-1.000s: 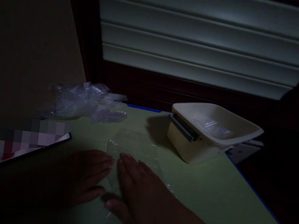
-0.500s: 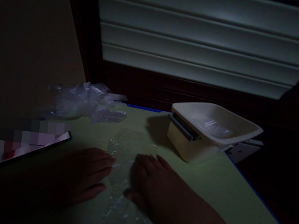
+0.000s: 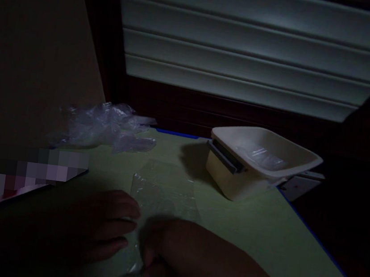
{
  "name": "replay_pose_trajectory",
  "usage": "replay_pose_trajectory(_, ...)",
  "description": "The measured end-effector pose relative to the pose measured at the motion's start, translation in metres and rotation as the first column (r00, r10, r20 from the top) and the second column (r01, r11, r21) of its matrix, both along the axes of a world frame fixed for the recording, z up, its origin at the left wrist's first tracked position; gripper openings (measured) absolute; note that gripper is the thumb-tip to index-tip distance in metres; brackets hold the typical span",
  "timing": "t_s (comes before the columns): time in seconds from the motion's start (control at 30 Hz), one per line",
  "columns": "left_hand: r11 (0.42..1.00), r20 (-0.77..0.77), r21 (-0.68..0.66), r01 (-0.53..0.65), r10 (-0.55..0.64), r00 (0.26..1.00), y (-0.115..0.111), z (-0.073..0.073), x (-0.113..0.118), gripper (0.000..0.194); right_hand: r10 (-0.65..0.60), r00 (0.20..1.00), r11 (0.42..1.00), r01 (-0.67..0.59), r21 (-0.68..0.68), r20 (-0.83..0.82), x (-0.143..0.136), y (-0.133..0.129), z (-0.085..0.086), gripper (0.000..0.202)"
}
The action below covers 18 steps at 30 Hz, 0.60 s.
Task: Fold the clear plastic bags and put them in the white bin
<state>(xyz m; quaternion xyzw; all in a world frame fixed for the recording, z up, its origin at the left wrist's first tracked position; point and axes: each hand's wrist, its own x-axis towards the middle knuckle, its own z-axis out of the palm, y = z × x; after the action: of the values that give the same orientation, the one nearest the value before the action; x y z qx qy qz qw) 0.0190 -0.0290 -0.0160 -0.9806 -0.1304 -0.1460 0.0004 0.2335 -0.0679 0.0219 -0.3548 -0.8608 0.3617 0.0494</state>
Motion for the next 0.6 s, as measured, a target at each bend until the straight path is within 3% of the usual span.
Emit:
replay_pose_trajectory(0.2,0.994,0.073,-0.098,0.048,-0.041,0.997,0.0045,0.0018,-0.0014,0.019,-0.095,0.99,0.995,0.095,-0.006,-0.107,0.0038,-0.0021,0.005,0.005)
replay_pose_trajectory(0.5,1.0,0.033,0.003,0.015,-0.015,0.999,0.0057,-0.0035,0.0027,0.02,-0.119,0.985,0.992,0.111,-0.066,-0.122,0.0035,-0.0024,0.0056,0.004)
replay_pose_trajectory(0.6,1.0,0.09,0.004,0.027,-0.027,0.996,0.0061,-0.007,0.0022,0.02,-0.113,0.989,0.992,0.107,-0.068,-0.094,0.0057,-0.0031,0.0037,0.029)
